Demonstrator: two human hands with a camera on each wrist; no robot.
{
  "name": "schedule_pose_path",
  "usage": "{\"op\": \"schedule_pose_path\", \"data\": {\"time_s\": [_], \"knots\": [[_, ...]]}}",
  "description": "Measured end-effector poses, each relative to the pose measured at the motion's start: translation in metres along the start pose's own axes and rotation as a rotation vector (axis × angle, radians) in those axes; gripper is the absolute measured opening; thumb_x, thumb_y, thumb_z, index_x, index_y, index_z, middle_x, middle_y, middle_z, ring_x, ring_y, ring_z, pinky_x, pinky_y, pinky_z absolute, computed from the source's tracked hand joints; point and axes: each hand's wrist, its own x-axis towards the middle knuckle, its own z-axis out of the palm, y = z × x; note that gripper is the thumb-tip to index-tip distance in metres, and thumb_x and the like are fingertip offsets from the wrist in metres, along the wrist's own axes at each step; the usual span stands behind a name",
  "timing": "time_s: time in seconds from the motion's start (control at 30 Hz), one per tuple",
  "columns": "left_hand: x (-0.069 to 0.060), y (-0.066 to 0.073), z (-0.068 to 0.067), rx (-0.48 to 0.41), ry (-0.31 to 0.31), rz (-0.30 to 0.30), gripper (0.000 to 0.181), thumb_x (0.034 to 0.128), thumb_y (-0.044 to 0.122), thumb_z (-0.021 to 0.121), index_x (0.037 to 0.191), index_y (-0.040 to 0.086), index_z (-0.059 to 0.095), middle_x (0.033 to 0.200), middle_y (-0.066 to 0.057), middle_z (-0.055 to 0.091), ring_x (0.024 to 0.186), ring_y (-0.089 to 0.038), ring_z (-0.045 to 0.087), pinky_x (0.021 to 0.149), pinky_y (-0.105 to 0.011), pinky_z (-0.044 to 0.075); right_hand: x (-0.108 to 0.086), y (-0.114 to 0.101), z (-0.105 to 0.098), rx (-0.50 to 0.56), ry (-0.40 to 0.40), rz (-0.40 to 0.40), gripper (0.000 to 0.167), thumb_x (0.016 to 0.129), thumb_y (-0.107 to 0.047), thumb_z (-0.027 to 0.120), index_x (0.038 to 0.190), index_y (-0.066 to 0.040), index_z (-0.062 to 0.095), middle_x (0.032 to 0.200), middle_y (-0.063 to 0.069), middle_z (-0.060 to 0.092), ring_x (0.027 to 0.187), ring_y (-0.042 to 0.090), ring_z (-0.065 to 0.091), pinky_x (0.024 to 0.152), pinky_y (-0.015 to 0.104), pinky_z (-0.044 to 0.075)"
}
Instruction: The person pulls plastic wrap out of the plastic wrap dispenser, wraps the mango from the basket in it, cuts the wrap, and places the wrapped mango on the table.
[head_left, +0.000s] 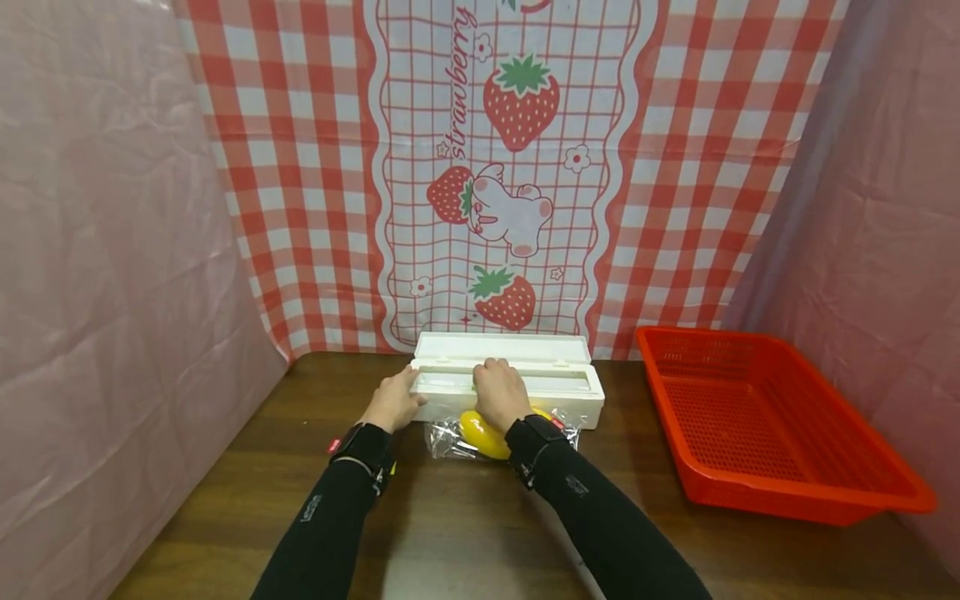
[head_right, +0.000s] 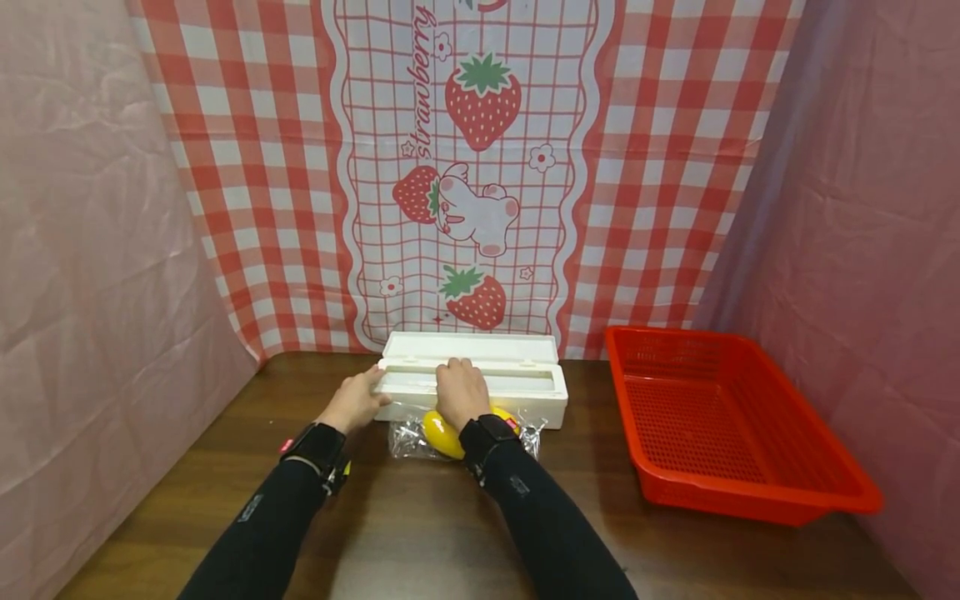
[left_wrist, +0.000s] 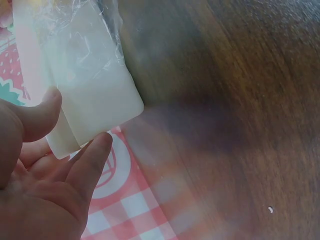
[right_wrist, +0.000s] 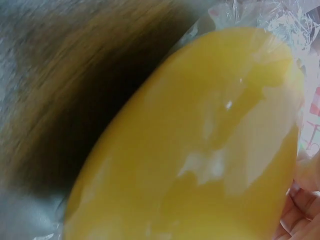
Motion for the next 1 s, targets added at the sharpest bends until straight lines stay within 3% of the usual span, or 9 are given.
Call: {"op": "schedule_pose_path", "data": {"time_s": [0.33, 0.53, 1.0], "knots": [[-0.001, 0.003, -0.005, 0.007, 0.006, -0.001, 0.061, 0.0942, 0.010, 0.071, 0.148, -0.005, 0.046, 0.157, -0.023, 0.038, 0.140, -0.046, 0.041, 0.114, -0.054, 0.035, -0.004, 0.008, -0.007, -0.002, 0.002, 0.016, 0.016, 0.078, -0.005, 0.080, 0.092, -0.007, 0.072, 0.091, 0.008, 0.063, 0.088, 0.028, 0.057, 0.079, 0.041, 0.050], [-0.001, 0.002, -0.003, -0.004, -0.012, -0.016, 0.061, 0.0949, 0.011, 0.070, 0.149, -0.003, 0.046, 0.158, -0.021, 0.037, 0.140, -0.045, 0.040, 0.114, -0.053, 0.034, -0.008, 0.011, -0.006, 0.008, 0.006, 0.024, 0.015, 0.078, -0.004, 0.078, 0.092, -0.007, 0.073, 0.090, 0.008, 0.062, 0.087, 0.029, 0.057, 0.078, 0.041, 0.049], [-0.002, 0.003, -0.001, 0.004, 0.008, 0.002, 0.061, 0.0937, 0.011, 0.072, 0.147, -0.005, 0.048, 0.156, -0.024, 0.039, 0.139, -0.045, 0.042, 0.114, -0.053, 0.035, -0.009, 0.016, -0.004, 0.007, -0.013, 0.035, 0.019, 0.078, -0.007, 0.081, 0.095, -0.008, 0.072, 0.092, 0.007, 0.062, 0.088, 0.028, 0.056, 0.080, 0.040, 0.049]]}}
